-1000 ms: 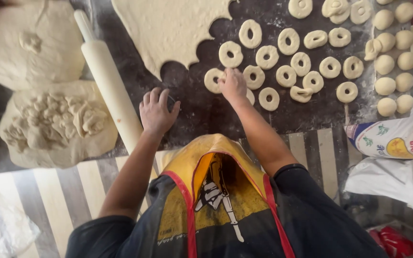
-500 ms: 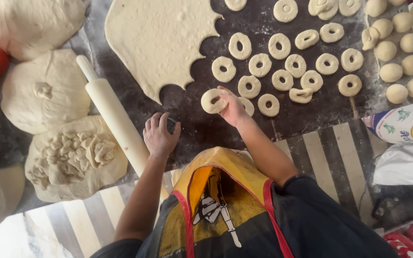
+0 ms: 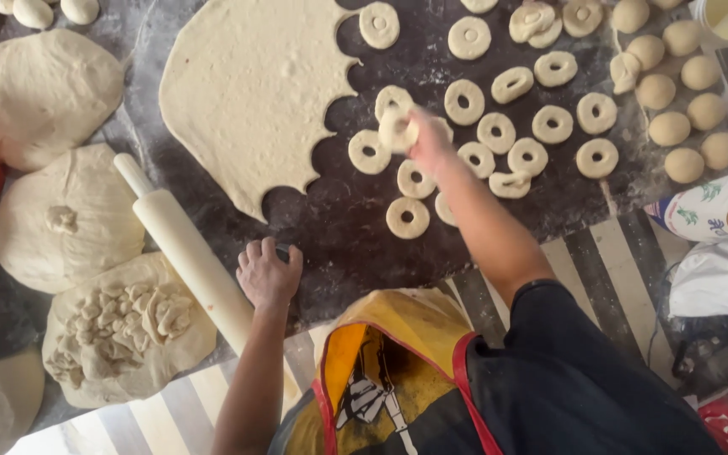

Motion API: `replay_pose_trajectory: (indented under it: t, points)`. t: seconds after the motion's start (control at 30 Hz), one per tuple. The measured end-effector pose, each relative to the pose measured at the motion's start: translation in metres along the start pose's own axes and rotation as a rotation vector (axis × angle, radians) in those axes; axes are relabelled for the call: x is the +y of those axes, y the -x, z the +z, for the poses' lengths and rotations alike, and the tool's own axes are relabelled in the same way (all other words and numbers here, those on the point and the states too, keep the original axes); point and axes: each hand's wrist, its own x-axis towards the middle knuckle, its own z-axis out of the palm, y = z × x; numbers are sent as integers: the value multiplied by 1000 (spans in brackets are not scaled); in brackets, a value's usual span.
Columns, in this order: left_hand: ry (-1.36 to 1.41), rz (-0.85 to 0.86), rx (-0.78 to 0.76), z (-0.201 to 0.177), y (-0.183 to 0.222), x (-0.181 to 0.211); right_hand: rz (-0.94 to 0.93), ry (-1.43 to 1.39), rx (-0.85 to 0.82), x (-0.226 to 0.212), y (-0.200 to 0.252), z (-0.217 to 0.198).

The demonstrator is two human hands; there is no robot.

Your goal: Cutting out doughnut shapes from a rolled-out sheet of dough and placing them on a floured surface.

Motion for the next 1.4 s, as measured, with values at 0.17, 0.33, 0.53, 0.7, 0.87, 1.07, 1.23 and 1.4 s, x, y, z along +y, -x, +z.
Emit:
replay_pose_trajectory:
  t: [0.17,0.33,0.53,0.7,0.87,1.07,1.23,1.4]
  points:
    - [1,-25,86,6,-1,2,-183,-211,-113,-79,-82,-1]
    - [-28,-27,97,14,-3,0,-305,176,490,-46,-155,-29]
    - [-50,-22,151,16,-4,3,-948,1355,250,-40,-233,-17]
    - [-49,-29,165,15,-2,4,-647,1537,246,-69,-224,23]
    - [-79,-20,168,17,-4,5,-462,964,21,-49,-242,-14]
    - [-44,-23,186,15,-6,9,-37,-31,-209,-84,-103,-11]
    - [-100,206,478,-4,-11,77,177,-4,-195,-51,-35,-53]
    - [397,376,395,-1,-39,230,362,73,-160,-40,26,-49]
